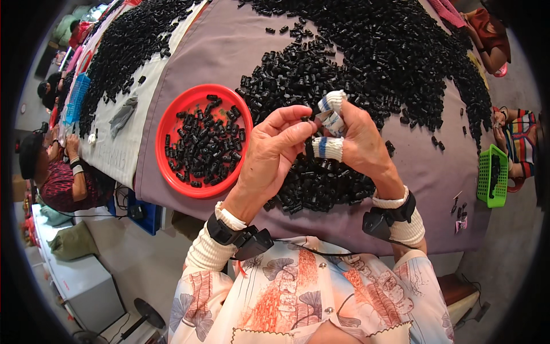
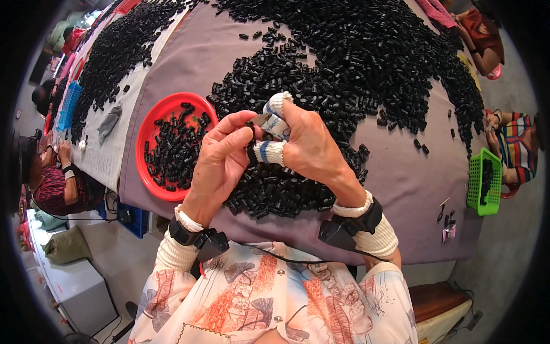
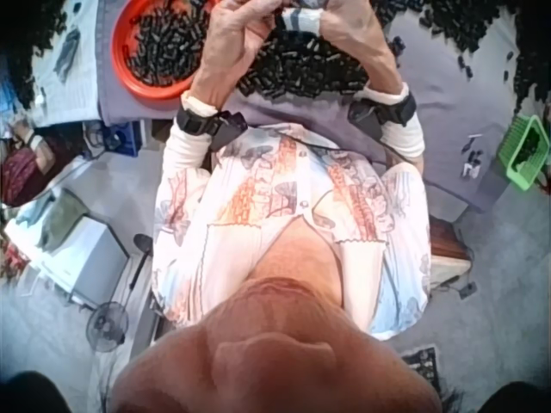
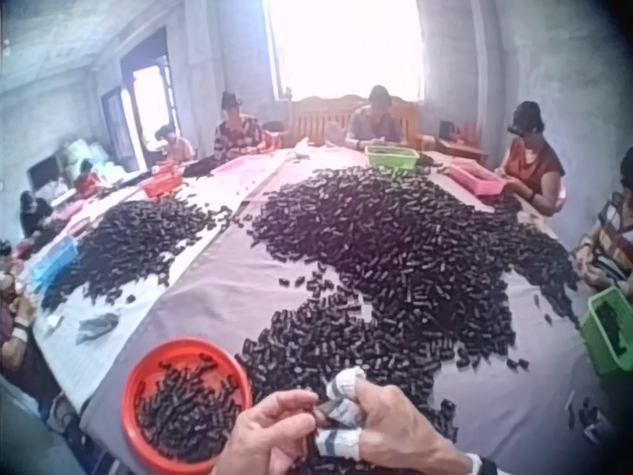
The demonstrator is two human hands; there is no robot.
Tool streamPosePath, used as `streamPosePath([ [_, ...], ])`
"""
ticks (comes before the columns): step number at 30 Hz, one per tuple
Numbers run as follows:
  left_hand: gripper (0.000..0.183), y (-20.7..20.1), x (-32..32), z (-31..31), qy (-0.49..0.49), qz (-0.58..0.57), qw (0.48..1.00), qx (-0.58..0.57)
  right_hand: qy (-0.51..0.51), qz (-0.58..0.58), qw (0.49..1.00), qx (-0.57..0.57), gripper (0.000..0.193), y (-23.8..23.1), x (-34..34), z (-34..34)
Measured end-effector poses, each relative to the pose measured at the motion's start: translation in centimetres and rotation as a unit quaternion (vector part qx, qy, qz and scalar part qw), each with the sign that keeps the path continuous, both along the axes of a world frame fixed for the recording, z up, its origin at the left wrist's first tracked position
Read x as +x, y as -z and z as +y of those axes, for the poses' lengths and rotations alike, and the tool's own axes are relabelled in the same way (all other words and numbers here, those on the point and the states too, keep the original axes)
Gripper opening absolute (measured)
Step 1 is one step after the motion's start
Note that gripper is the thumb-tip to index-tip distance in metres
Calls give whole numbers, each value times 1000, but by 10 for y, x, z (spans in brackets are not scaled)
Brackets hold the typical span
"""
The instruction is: Sort small black shoe or apparel components on a table.
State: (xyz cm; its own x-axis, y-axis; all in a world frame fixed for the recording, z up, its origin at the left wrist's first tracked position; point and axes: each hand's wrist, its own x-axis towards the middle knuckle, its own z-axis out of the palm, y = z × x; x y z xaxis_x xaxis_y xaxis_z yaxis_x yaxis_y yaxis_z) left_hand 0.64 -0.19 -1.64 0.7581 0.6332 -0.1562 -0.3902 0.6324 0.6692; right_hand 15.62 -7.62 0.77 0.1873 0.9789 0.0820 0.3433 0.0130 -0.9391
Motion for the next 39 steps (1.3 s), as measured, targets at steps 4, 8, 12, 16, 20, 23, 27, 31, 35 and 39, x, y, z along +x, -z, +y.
streamPosePath([
  [4, 23, -4, 1, -1, -2, -10, 999, -43, 20, 34, 999, 13, 37, -3, -3, -1],
  [8, 26, -1, 1, -2, -8, -9, 998, -53, 12, 37, 999, 35, 39, 3, -4, 0],
  [12, 26, 3, 0, -1, 2, -28, 998, -52, 11, 37, 999, 31, 40, 2, -5, 0],
  [16, 24, 5, -1, -1, -4, -31, 997, -74, -5, 51, 998, 44, 40, 3, -5, 1],
  [20, 23, 6, 1, -1, -5, -44, 995, -88, -2, 55, 998, 43, 39, 4, -5, 1],
  [23, 21, 5, 0, -1, 10, -68, 993, -92, 3, 104, 994, 41, 37, 9, -6, 1],
  [27, 23, -1, 2, -4, 6, -63, 995, -81, 8, 115, 992, 52, 36, 10, -6, 1],
  [31, 25, 2, -2, -2, 6, -57, 995, -76, 24, 58, 998, 32, 36, 3, -7, 1],
  [35, 25, -2, -2, -2, 0, -48, 997, -56, 7, 23, 1000, 11, 35, 6, 0, 2],
  [39, 25, -5, -5, -1, 10, -15, 1000, -4, -53, -3, 999, -9, 37, -2, 5, 4],
])
